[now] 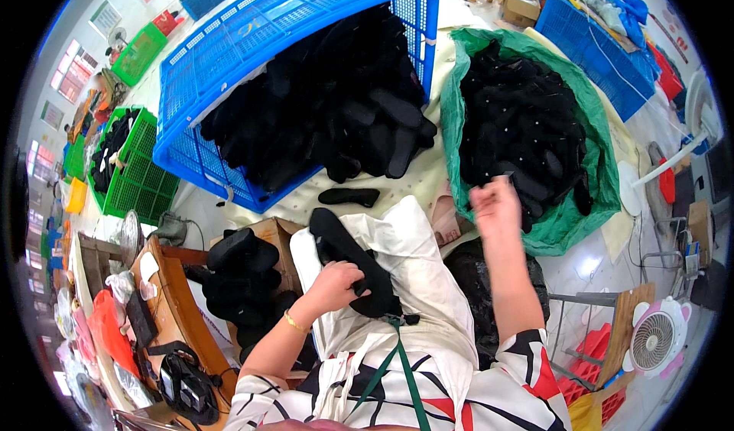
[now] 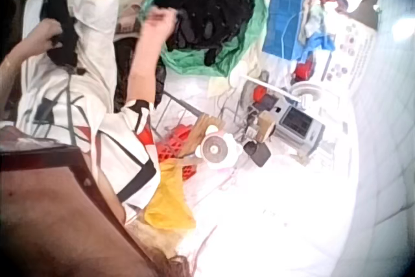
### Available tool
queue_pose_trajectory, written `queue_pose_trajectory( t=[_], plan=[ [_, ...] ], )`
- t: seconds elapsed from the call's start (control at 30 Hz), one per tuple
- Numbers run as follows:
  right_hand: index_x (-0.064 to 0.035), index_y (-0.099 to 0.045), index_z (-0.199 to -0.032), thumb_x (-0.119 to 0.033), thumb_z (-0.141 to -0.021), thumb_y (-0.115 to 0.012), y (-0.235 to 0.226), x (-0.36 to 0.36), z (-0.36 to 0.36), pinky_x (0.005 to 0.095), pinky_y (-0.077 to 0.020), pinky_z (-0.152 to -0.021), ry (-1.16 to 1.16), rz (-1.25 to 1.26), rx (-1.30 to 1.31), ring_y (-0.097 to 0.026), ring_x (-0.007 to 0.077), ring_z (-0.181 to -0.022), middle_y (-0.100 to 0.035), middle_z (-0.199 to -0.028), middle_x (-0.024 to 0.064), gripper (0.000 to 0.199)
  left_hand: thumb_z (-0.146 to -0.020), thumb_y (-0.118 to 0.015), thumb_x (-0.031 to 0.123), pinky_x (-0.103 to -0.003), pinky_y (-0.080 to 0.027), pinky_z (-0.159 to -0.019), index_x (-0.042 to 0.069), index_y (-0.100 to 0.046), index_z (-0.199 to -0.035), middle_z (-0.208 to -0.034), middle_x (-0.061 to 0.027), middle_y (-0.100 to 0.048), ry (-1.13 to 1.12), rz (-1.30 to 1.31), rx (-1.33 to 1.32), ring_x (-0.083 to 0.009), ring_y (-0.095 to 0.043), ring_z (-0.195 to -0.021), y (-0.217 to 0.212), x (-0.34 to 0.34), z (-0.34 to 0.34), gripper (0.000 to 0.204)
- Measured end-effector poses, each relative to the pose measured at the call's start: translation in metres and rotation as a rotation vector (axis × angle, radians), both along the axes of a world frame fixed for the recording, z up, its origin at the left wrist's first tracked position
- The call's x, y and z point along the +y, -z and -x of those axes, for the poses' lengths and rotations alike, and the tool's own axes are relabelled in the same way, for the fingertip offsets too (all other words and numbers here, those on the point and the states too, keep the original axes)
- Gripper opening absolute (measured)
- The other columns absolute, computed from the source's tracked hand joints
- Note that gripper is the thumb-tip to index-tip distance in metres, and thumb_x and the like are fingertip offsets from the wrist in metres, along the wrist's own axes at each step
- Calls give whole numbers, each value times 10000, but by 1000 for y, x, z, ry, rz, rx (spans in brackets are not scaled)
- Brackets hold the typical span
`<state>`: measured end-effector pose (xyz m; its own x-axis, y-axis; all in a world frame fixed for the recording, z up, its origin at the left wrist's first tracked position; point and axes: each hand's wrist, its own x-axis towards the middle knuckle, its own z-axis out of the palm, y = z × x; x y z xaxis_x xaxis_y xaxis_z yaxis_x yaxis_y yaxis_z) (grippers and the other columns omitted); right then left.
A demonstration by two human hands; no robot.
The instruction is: The person is sitting on the floor in a workshop environment, sewing black shoe parts by hand. They use a needle and thread to stitch the edges of the shoe components, pulling the thread tight after each stitch. The person handles multiple shoe parts, picking them up from a pile and placing them back down after sewing.
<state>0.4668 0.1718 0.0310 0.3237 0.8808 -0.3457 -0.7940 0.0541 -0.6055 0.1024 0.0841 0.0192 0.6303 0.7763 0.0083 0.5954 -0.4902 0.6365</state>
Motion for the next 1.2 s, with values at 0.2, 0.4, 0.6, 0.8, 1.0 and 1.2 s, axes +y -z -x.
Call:
queue_pose_trajectory(
  t=[0.2, 0.4, 0.6, 0.8, 1.0, 1.2],
  plan=[
    [-26, -512, -1001, -152, -999, -606, 31, -32, -76, 430, -566, -922, 319, -32, -285, -525, 134, -689, -519, -788, 35, 157, -777, -774, 248, -447, -491, -828, 52, -659, -865, -907, -142, -626, 31, 53, 38, -354, -593, -945, 26, -10, -32, 244],
    [-8, -525, -992, -97, -988, -603, 40, -55, -77, 386, -554, -896, 347, -45, -584, -597, 146, -708, -599, -788, 62, 119, -856, -750, 247, -422, -514, -654, 83, -629, -1004, -817, -130, -644, -407, 64, -1, -342, -632, -754, 21, -36, -31, 252],
    [-9, -533, -946, -112, -991, -602, 6, -49, -112, 264, -525, -773, 581, -89, -1286, -609, 133, -701, -632, -784, 78, 132, -864, -751, 231, -440, -503, -630, 46, -528, -1120, -787, -167, -627, -415, 274, -44, -362, -628, -699, 32, -43, -31, 387],
    [-8, -577, -963, -174, -999, -601, 12, -50, -109, 252, -511, -732, 539, 79, -1591, -634, 125, -766, -665, -843, 73, 172, -881, -722, 132, -348, -494, -754, 3, -562, -1097, -975, -163, -633, -375, 411, -134, -297, -616, -847, 18, -51, -15, 298],
    [-30, -619, -1050, -242, -1014, -576, 39, -51, -149, 270, -505, -781, 332, 241, -1737, -664, 126, -826, -703, -896, 60, 220, -919, -685, 119, -294, -487, -741, -8, -614, -1075, -946, -110, -644, -394, 397, -245, -211, -599, -811, 20, -55, -15, 214],
    [-39, -626, -1112, -111, -996, -595, 60, -78, -5, 234, -500, -695, -373, 68, -937, -599, 84, -727, -640, -823, 0, 140, -975, -633, 169, -231, -480, -618, 5, -653, -1062, -862, -50, -689, -700, 858, -469, -97, -595, -682, 20, -58, -24, 187]
  ],
)
